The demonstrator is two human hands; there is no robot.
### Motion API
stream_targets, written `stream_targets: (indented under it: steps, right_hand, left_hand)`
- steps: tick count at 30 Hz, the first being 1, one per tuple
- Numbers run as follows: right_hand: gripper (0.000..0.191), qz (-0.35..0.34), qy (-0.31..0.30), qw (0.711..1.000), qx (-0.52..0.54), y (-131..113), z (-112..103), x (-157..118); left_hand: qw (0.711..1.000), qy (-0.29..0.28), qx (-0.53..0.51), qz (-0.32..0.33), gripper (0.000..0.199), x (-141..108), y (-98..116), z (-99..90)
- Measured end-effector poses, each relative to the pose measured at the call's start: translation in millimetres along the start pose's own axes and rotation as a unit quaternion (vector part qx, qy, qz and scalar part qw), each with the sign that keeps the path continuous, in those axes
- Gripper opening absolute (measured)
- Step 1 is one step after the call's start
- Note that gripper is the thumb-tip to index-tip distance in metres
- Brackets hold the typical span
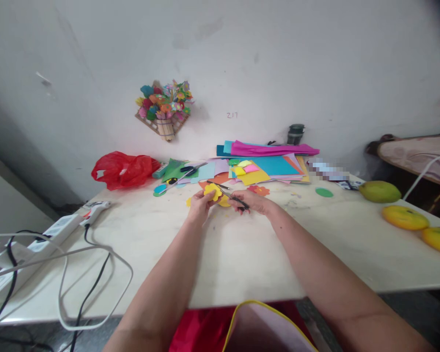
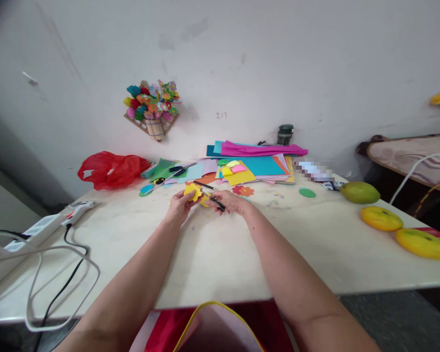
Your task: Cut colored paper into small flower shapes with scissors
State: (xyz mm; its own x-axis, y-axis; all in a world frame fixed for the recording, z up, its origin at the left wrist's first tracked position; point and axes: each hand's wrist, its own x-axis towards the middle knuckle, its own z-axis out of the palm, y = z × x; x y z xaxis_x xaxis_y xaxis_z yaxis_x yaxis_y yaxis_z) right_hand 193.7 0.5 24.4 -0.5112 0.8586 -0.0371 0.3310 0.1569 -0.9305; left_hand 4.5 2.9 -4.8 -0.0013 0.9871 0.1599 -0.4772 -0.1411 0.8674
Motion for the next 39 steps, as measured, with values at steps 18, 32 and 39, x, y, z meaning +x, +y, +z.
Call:
stream_targets:
  steps: [18,32,39]
  right_hand:
    - [0.026,-0.012,-0.019,1.0,0.016,7.5,-1.1,3.7]
    - [0.021,-0.008,-0.018,1.0,0.019,5.1,0.9,3.5]
    - [0.025,-0.018,-0.014,1.0,0.007,7.8,3.5,6.1]
  left_hand:
    - [1.0,-0.015,0.005,-0.021,0.024,0.2,-0.5,-3.2]
    - [1.0,-0.014,-0.002,-0.023,0.023,-1.4,0.7,-1.3]
    - [1.0,-0.009,-0.003,-0.018,0.024,-1.7,1.1,-0.4]
